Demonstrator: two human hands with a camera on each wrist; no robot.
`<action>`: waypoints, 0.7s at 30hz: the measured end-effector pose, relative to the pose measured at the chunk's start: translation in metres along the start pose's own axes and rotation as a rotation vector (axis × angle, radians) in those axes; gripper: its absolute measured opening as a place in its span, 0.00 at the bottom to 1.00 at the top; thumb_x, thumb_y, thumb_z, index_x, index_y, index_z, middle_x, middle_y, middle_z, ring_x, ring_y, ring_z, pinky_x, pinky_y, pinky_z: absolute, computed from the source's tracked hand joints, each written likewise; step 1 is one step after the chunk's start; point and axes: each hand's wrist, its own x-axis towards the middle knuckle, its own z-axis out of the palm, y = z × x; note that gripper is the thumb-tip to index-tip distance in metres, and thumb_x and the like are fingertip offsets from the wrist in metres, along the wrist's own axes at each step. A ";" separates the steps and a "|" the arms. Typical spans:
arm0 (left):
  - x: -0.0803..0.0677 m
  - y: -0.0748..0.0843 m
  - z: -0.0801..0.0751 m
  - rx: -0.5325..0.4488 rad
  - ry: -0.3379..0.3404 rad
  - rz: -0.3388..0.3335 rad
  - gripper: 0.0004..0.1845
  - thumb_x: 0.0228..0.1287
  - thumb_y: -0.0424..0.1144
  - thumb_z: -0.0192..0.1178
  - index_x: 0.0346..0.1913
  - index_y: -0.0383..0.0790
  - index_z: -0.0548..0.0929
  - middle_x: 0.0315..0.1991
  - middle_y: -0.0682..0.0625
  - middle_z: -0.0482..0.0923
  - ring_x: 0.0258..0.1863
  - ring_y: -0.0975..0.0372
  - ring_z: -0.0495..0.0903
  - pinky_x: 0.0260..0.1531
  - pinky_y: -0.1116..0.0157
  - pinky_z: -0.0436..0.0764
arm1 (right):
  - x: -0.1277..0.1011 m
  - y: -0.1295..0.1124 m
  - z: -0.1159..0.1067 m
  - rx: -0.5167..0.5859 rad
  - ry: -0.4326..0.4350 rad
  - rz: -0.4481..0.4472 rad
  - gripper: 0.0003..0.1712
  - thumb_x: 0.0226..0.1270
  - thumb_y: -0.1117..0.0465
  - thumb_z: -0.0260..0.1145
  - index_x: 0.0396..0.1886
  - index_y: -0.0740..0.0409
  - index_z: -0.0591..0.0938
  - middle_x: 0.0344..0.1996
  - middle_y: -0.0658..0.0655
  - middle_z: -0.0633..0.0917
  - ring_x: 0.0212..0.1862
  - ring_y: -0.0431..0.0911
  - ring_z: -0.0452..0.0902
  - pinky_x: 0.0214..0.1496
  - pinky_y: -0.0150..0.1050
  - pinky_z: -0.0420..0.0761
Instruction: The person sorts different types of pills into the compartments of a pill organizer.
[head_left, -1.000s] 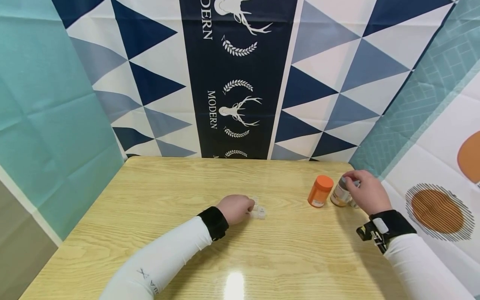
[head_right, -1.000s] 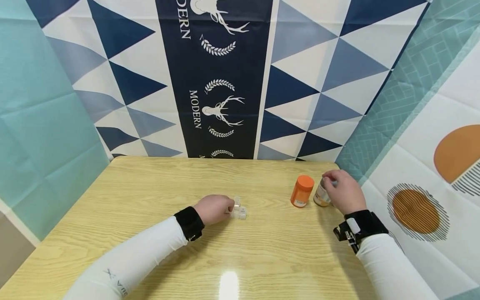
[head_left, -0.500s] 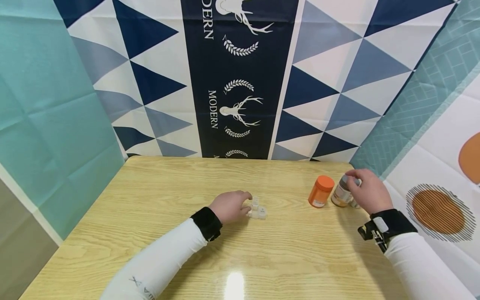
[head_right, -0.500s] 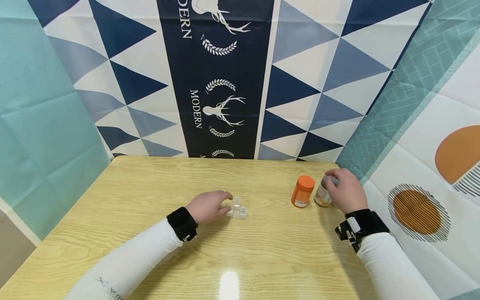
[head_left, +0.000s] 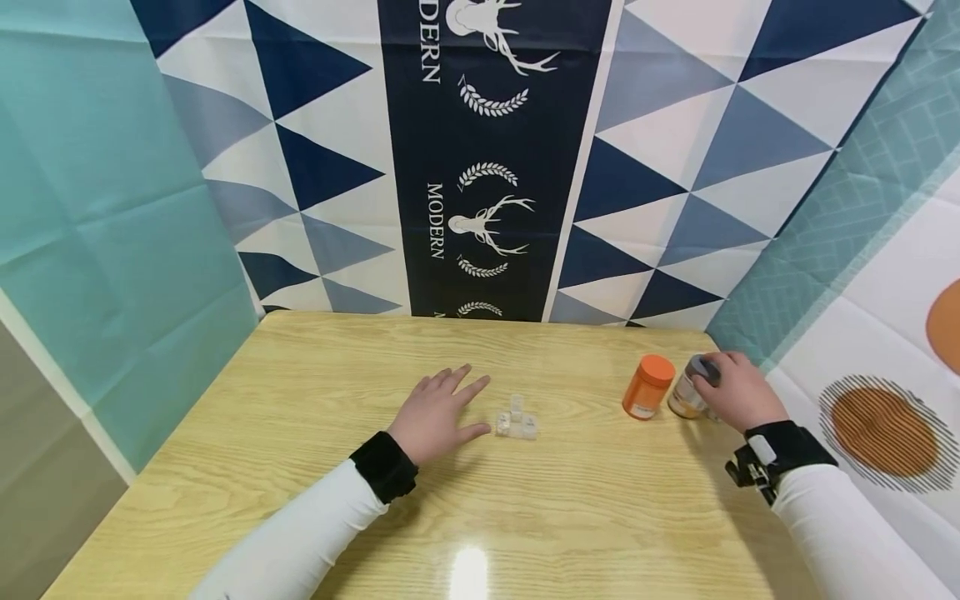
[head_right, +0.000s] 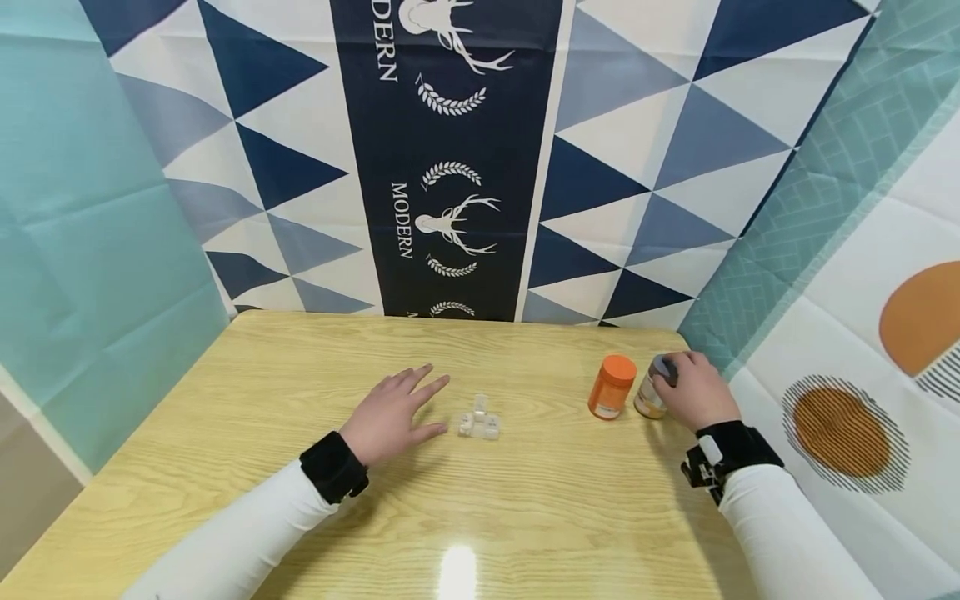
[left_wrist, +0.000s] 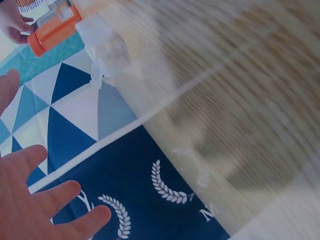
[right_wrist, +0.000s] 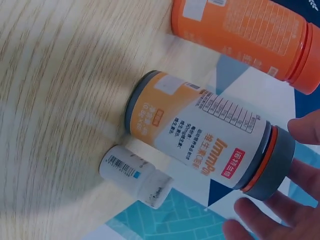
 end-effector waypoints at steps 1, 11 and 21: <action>-0.002 -0.001 0.000 -0.001 0.002 -0.008 0.40 0.66 0.68 0.54 0.76 0.59 0.61 0.75 0.45 0.59 0.71 0.46 0.63 0.67 0.43 0.61 | 0.000 0.000 0.000 0.001 -0.006 0.002 0.28 0.71 0.56 0.61 0.59 0.76 0.71 0.55 0.81 0.67 0.54 0.75 0.67 0.53 0.68 0.70; -0.008 -0.007 0.005 0.003 0.004 -0.030 0.41 0.66 0.70 0.52 0.78 0.59 0.58 0.75 0.45 0.59 0.70 0.46 0.64 0.67 0.43 0.62 | 0.004 0.008 0.004 0.031 -0.054 0.032 0.33 0.68 0.56 0.63 0.60 0.78 0.65 0.48 0.81 0.73 0.48 0.70 0.73 0.45 0.63 0.74; -0.017 -0.009 0.008 -0.054 0.023 -0.075 0.43 0.65 0.70 0.53 0.78 0.57 0.58 0.75 0.44 0.59 0.69 0.47 0.65 0.66 0.47 0.65 | -0.023 0.006 -0.003 0.080 0.007 0.021 0.32 0.67 0.54 0.66 0.57 0.76 0.69 0.45 0.77 0.76 0.41 0.63 0.76 0.37 0.54 0.74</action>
